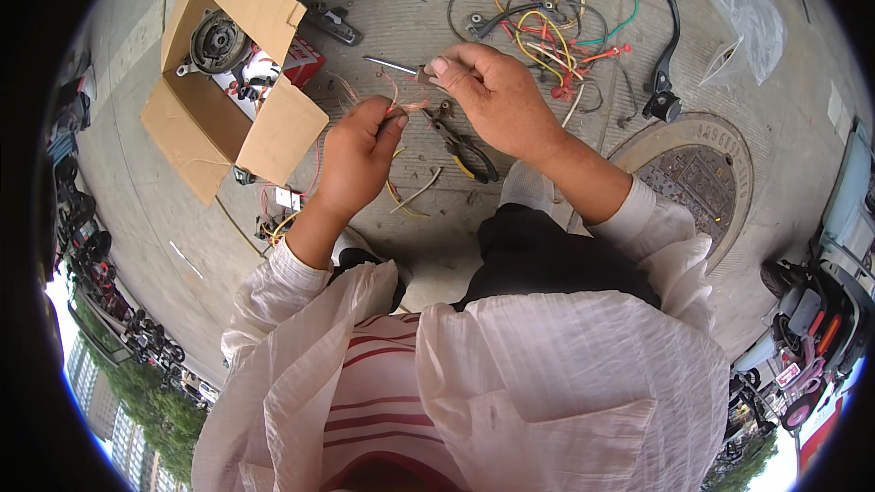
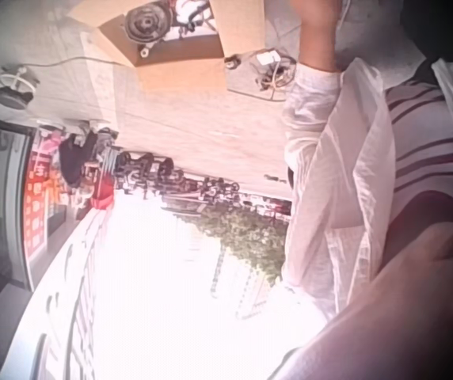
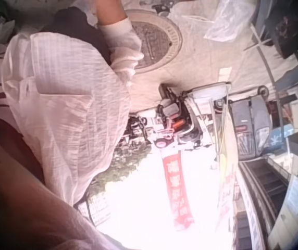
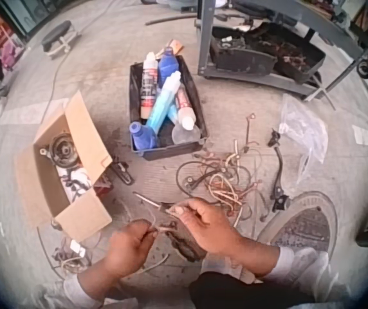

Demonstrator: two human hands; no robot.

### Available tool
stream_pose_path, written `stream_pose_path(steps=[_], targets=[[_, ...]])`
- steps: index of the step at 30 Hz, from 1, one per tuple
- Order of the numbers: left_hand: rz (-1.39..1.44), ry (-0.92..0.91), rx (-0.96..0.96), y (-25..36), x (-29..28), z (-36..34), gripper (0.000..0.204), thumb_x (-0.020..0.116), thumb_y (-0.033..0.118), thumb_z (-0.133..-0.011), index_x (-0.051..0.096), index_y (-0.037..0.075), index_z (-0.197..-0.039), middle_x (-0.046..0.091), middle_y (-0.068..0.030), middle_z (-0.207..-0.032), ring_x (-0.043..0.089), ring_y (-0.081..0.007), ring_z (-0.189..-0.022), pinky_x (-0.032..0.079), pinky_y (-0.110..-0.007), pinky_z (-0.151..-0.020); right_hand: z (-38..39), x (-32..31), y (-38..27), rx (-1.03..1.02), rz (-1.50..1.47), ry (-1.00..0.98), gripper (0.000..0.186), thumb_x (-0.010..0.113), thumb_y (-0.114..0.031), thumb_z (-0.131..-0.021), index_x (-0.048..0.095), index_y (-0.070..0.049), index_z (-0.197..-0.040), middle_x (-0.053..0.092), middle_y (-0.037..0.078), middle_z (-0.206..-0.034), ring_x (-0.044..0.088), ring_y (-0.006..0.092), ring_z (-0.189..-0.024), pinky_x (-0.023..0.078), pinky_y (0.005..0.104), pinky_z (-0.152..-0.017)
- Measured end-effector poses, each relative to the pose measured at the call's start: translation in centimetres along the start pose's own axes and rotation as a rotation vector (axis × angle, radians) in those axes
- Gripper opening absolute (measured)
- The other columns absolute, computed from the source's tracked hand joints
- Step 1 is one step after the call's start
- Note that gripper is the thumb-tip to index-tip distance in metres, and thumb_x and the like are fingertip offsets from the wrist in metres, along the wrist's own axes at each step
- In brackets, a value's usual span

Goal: The person strips insulation from several colored wires using pliers, twists the exposed strands, and joins them together. The person handles yellow, red, and other colored wires, using pliers to strip and cut them, then twisting the strands by hand.

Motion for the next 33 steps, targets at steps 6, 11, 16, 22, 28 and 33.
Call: stream_pose_path(steps=[6, 11, 16, 22, 28, 33], targets=[[-0.221, -0.011, 0.178, -0.1, 0.4, 0.3, 0.009, 0.063, 0.01, -0.081, 0.056, 0.006, -0.086, 0.061, -0.0116, -0.081, 0.061, -0.0327, -0.073, 0.049, -0.043, -0.061, 0.1, 0.5, -0.3, 0.116, 0.126, -0.465, 0.016, 0.064, -0.013, -0.091, 0.067, 0.001, -0.098, 0.067, 0.004, -0.085, 0.058, 0.0084, -0.079, 0.048, 0.0251, -0.073], [-0.295, -0.141, 0.225, 0.5, 0.1, 0.6, 0.012, 0.066, 0.01, -0.082, 0.056, 0.005, -0.087, 0.061, -0.0139, -0.083, 0.061, -0.0353, -0.075, 0.049, -0.045, -0.065, -0.1, 0.3, -0.2, 0.124, 0.197, -0.476, 0.01, 0.065, -0.007, -0.087, 0.067, 0.002, -0.092, 0.069, 0.005, -0.086, 0.061, 0.0098, -0.077, 0.049, 0.0255, -0.072], [-0.048, -0.146, 0.124, -0.1, 0.1, 0.9, 0.011, 0.065, 0.011, -0.085, 0.058, 0.004, -0.09, 0.062, -0.0141, -0.082, 0.061, -0.0336, -0.074, 0.049, -0.041, -0.064, 0.0, 0.7, 0.1, 0.128, 0.0, -0.425, 0.006, 0.063, -0.004, -0.088, 0.064, 0.001, -0.092, 0.067, 0.004, -0.086, 0.061, 0.0099, -0.08, 0.049, 0.0252, -0.074], [0.324, -0.25, -0.17, 0.0, 0.3, 0.7, 0.012, 0.063, 0.013, -0.088, 0.06, 0.004, -0.096, 0.063, -0.0192, -0.085, 0.061, -0.0381, -0.076, 0.047, -0.042, -0.063, 0.5, 1.3, 0.6, 0.074, -0.375, -0.362, 0.008, 0.057, -0.001, -0.092, 0.058, -0.002, -0.099, 0.064, 0.004, -0.093, 0.06, 0.01, -0.087, 0.048, 0.0244, -0.079], [0.147, -0.209, 0.048, 0.4, 0.8, 1.2, 0.012, 0.064, 0.013, -0.087, 0.059, 0.005, -0.095, 0.063, -0.0162, -0.082, 0.063, -0.0359, -0.074, 0.048, -0.042, -0.062, 1.3, 2.6, 0.8, 0.207, -0.693, -0.437, 0.002, 0.052, 0.0, -0.092, 0.052, -0.002, -0.093, 0.058, 0.003, -0.083, 0.054, 0.0094, -0.074, 0.045, 0.0243, -0.067], [-0.139, -0.255, 0.129, 0.3, 1.2, 1.7, 0.013, 0.066, 0.011, -0.085, 0.056, 0.005, -0.09, 0.062, -0.0144, -0.077, 0.061, -0.0368, -0.073, 0.048, -0.043, -0.061, 1.8, 2.0, 1.5, 0.173, -0.372, -0.348, 0.003, 0.05, 0.002, -0.091, 0.05, -0.002, -0.09, 0.058, 0.005, -0.08, 0.055, 0.0101, -0.074, 0.046, 0.0255, -0.07]])
Point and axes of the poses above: each hand's wrist, its own z-axis away from the middle knuckle, its own x-axis out of the palm, y = z × x, the point moved 3 cm from there along -z, towards the middle knuckle
